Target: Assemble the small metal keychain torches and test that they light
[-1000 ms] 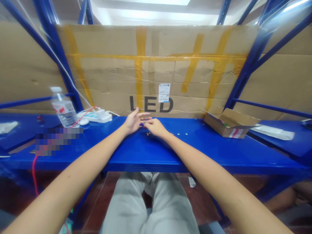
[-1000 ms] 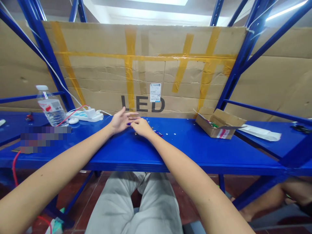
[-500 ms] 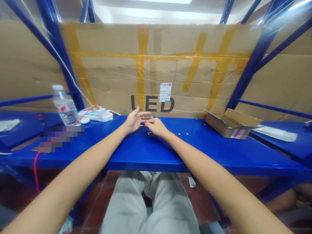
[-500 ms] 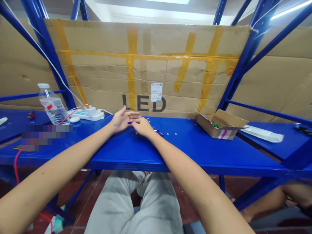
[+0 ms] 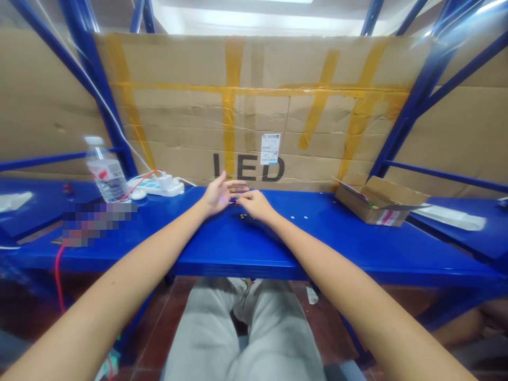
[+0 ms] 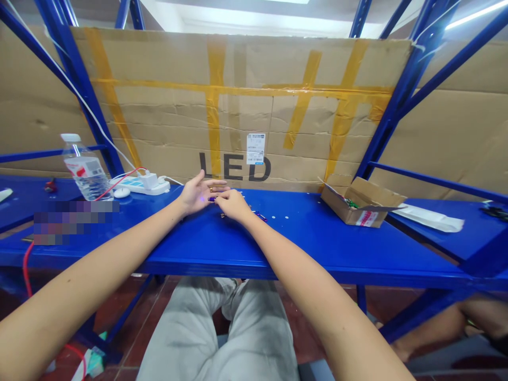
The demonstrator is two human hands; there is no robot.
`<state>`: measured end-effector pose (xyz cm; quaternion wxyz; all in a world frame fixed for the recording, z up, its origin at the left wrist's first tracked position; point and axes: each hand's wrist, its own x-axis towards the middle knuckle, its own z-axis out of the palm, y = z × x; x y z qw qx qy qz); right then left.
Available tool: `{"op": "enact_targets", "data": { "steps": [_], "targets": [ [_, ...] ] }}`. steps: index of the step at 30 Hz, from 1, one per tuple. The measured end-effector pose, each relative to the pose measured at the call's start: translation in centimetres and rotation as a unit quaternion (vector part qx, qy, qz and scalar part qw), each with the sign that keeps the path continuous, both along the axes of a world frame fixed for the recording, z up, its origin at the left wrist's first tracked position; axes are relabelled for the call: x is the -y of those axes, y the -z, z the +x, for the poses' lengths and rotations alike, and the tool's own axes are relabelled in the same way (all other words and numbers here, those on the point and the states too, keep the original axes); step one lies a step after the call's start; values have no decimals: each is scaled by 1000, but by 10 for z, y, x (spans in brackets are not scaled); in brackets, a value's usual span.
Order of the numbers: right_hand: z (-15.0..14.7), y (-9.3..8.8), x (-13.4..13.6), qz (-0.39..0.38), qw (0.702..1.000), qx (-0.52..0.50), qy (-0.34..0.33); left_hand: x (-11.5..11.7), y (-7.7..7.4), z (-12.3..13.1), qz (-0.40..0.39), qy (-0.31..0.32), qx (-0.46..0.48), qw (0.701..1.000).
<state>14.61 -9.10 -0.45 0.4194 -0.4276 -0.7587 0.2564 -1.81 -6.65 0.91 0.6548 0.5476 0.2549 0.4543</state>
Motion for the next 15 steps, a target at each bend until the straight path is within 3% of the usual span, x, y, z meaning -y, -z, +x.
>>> {"op": "enact_targets", "data": {
  "steps": [15],
  "targets": [
    [1, -4, 4, -7, 1000, -17, 0, 1, -1, -1, 2, -5, 0, 1000]
  ]
}}
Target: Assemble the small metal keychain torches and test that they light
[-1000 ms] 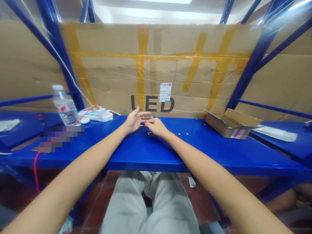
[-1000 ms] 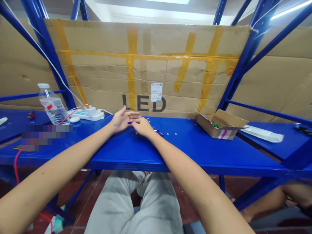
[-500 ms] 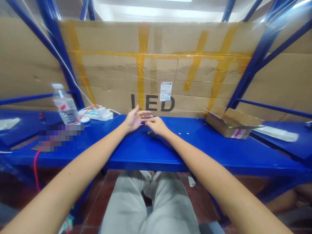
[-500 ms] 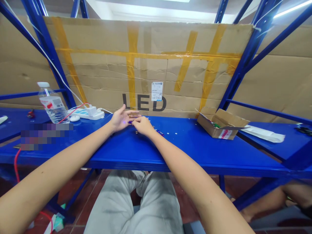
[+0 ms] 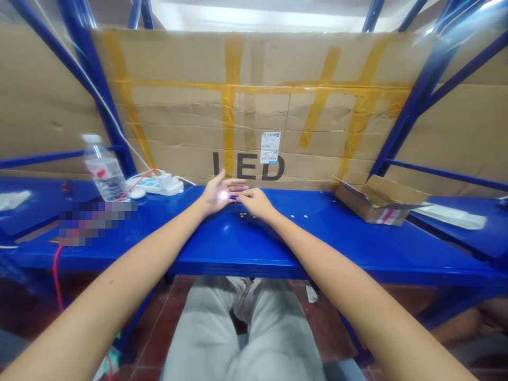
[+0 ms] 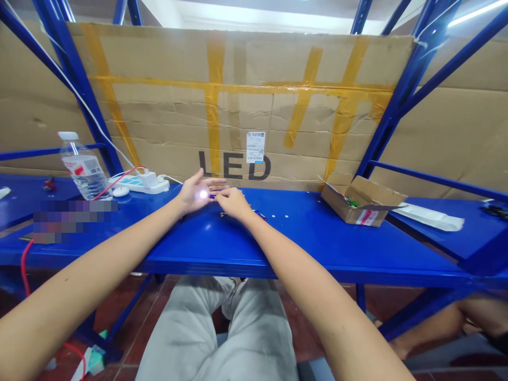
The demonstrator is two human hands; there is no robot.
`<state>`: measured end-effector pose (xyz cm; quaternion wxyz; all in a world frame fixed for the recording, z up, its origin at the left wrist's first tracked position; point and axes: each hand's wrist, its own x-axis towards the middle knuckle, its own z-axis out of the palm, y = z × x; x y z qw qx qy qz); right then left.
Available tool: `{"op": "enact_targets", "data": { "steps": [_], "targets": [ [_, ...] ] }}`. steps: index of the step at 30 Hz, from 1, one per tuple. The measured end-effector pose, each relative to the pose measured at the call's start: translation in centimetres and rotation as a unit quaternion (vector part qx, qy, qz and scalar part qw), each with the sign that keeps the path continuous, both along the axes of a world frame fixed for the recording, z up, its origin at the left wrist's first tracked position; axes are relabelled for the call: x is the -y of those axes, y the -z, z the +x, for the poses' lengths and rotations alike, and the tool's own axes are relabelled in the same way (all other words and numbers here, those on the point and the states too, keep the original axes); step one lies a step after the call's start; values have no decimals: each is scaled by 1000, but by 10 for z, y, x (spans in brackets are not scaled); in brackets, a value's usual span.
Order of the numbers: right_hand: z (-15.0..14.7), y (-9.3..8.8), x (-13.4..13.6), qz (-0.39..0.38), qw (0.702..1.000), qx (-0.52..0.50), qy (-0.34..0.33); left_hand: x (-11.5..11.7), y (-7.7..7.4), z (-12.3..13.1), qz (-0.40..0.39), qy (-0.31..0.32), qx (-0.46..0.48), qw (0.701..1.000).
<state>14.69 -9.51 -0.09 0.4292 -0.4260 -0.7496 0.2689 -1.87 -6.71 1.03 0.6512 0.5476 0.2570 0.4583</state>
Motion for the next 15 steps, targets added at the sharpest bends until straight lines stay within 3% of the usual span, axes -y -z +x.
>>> {"op": "enact_targets", "data": {
  "steps": [15],
  "targets": [
    [-1, 1, 0, 21, 999, 30, 7, -1, 0, 0, 0, 8, 4, 1000]
  ]
}}
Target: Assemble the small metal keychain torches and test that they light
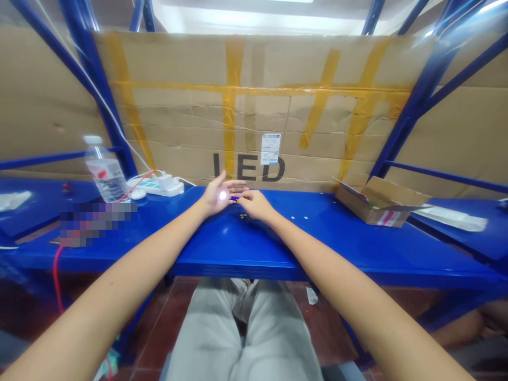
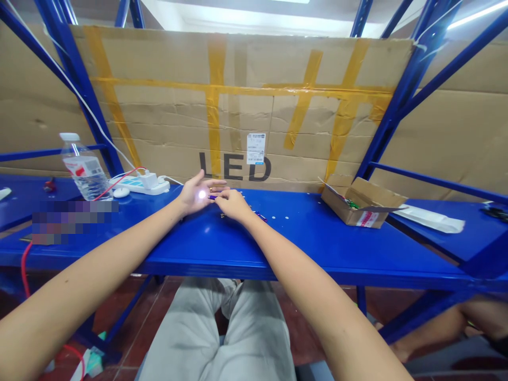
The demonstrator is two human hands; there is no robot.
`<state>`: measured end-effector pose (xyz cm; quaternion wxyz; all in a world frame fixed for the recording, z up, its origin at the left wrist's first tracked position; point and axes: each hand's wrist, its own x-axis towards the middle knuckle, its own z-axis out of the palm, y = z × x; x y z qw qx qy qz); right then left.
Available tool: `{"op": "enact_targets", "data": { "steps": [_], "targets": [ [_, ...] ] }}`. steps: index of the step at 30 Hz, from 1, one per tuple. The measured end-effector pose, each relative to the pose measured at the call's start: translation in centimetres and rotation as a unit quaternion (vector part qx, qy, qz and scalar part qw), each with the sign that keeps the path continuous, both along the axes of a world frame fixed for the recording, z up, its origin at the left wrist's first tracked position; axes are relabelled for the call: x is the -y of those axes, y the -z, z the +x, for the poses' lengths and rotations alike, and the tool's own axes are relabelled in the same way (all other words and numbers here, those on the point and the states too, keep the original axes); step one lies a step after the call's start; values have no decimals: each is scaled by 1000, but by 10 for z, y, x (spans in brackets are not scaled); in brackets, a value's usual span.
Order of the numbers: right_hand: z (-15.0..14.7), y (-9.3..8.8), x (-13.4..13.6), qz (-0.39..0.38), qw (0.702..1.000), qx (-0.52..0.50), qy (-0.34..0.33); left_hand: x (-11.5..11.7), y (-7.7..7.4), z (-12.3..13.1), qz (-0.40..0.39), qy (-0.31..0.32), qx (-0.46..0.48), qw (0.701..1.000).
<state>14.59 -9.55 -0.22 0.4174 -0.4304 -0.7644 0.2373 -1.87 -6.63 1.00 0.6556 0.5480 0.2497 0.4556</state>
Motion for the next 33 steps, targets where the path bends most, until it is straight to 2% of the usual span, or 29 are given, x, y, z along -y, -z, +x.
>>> {"op": "enact_targets", "data": {
  "steps": [4, 14, 24, 33],
  "targets": [
    [0, 0, 2, -23, 999, 16, 17, 0, 0, 1, 0, 6, 6, 1000],
    [1, 4, -8, 6, 1000, 15, 0, 0, 0, 0, -7, 4, 8, 1000],
    [0, -3, 2, 33, 999, -18, 3, -3, 1, -1, -2, 18, 8, 1000],
    [2, -6, 6, 41, 998, -17, 35, 0, 0, -1, -8, 29, 22, 999]
  ]
}}
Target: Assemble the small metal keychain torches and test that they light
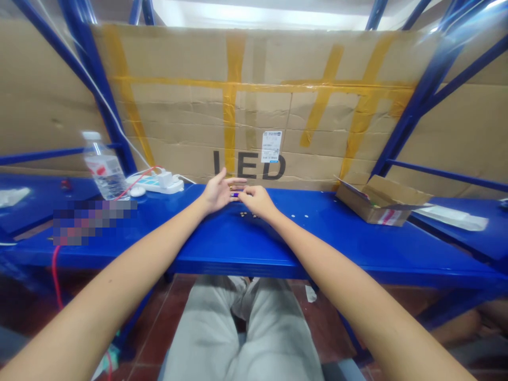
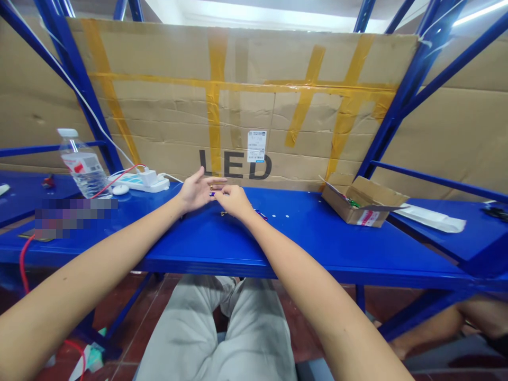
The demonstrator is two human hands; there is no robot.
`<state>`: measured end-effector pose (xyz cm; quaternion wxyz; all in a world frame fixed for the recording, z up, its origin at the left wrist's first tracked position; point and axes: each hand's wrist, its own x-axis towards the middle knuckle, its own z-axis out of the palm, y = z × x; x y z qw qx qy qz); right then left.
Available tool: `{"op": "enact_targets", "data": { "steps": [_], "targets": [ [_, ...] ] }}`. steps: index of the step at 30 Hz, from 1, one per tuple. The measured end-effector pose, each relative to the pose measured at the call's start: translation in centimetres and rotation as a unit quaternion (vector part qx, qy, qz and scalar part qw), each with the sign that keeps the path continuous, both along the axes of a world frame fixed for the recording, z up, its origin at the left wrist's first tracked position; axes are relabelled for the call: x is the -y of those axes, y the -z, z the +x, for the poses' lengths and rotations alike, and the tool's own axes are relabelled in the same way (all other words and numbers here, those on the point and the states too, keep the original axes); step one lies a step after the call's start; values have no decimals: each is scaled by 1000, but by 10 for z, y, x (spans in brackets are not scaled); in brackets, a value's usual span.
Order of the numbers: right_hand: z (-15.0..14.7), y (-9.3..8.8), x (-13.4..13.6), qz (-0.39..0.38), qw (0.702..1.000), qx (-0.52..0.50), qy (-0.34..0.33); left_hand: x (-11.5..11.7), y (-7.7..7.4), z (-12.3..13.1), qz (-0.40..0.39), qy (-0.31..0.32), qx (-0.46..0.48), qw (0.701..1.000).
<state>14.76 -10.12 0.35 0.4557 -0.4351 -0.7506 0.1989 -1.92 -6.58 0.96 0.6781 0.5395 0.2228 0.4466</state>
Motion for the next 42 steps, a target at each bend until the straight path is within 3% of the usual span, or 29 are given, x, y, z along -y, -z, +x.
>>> {"op": "enact_targets", "data": {
  "steps": [7, 19, 38, 42],
  "targets": [
    [0, 1, 0, 4, 1000, 1, 12, -2, 1, -1, -1, 8, 6, 1000],
    [2, 2, -3, -1, 999, -30, -28, -3, 1, -1, 3, 3, 2, 1000],
    [4, -1, 0, -3, 1000, -7, 0, -3, 0, 0, 17, 1, 0, 1000],
    [6, 3, -6, -3, 1000, 18, -1, -5, 4, 4, 67, -62, -72, 993]
  ]
}}
